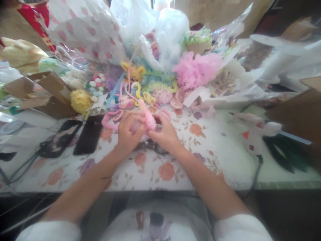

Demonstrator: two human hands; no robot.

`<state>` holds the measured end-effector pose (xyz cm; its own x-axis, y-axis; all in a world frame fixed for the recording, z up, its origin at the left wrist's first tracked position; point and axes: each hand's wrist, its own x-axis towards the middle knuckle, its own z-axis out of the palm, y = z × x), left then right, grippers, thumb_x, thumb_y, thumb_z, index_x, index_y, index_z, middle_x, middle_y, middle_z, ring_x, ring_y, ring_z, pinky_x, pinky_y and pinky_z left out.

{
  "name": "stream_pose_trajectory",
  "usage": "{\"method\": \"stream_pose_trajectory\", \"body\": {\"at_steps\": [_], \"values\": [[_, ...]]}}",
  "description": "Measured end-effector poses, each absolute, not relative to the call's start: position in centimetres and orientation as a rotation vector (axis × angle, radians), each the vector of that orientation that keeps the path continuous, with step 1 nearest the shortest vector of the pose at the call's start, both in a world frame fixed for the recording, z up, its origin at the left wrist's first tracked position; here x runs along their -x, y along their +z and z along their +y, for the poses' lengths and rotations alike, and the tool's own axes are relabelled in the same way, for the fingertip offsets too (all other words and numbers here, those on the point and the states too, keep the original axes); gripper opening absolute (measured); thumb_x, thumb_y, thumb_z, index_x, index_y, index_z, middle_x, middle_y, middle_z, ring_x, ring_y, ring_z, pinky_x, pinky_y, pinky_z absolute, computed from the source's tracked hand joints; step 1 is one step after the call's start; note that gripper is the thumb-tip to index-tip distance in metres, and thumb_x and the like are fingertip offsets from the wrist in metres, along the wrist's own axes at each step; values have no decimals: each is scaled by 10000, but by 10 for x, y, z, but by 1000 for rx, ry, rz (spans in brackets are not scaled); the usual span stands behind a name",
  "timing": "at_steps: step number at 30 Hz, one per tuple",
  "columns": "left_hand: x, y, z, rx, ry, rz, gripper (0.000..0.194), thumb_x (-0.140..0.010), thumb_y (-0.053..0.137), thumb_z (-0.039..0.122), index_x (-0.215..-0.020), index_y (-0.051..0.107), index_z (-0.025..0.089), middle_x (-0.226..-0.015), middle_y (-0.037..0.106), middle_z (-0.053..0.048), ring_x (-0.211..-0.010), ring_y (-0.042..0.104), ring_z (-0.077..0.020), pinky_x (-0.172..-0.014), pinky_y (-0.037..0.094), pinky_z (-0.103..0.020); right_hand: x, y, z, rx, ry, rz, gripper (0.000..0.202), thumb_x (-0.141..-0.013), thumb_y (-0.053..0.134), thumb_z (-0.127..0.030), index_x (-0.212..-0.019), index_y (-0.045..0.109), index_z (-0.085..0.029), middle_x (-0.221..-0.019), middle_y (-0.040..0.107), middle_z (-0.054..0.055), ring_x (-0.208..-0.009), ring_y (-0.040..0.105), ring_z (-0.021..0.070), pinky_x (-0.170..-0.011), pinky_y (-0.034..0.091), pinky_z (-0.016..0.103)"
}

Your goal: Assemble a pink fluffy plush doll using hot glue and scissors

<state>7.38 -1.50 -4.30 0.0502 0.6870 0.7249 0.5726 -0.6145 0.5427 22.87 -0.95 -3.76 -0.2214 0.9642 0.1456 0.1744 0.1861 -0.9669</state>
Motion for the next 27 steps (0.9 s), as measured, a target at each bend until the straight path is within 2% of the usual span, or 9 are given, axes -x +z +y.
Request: {"method": "stream_pose_trajectory", "body": {"at_steps": [2, 7, 12, 20, 27], "values": [[-73, -43, -16, -2189, 1614, 1306, 73, -781, 556, 141, -818, 597, 189, -905, 592, -51, -920, 576, -214, -843, 476, -391, -229, -36, -10, 1106, 1140, -1603, 438, -677, 616, -214, -1114, 608, -187, -1119, 654, 71, -1051, 617, 237, -844, 509, 358], [-74, -43, -18, -2240, 1600, 1292, 92, -782, 528, 149, -840, 578, 201, -928, 587, -52, -936, 561, -217, -852, 476, -398, -225, -35, -13, 1195, 971, -1572, 346, -795, 631, -401, -1066, 616, -188, -1119, 663, 84, -1013, 636, 241, -854, 504, 386], [-73, -43, -18, -2258, 1589, 1294, 91, -803, 522, 166, -861, 583, 200, -941, 585, -54, -939, 558, -214, -859, 474, -395, -221, -42, -14, 1204, 789, -1606, 260, -834, 605, -329, -1060, 633, -204, -1077, 690, 68, -943, 661, 231, -805, 508, 381], [-69, -45, -14, -2278, 1578, 1256, 91, -843, 525, 194, -893, 601, 199, -968, 590, -59, -964, 565, -211, -888, 471, -403, -221, -46, -13, 1193, 800, -1584, 250, -866, 558, -315, -1079, 637, -210, -1080, 693, 57, -918, 651, 222, -797, 504, 374], [-70, -42, -31, -2242, 1394, 1427, 170, -916, 495, 228, -1048, 601, 214, -1118, 523, -79, -1139, 487, -227, -1039, 381, -450, -220, -48, -13, 1166, 825, -1579, 250, -886, 537, -337, -1070, 639, -202, -1044, 693, 51, -951, 635, 222, -811, 497, 361]]}}
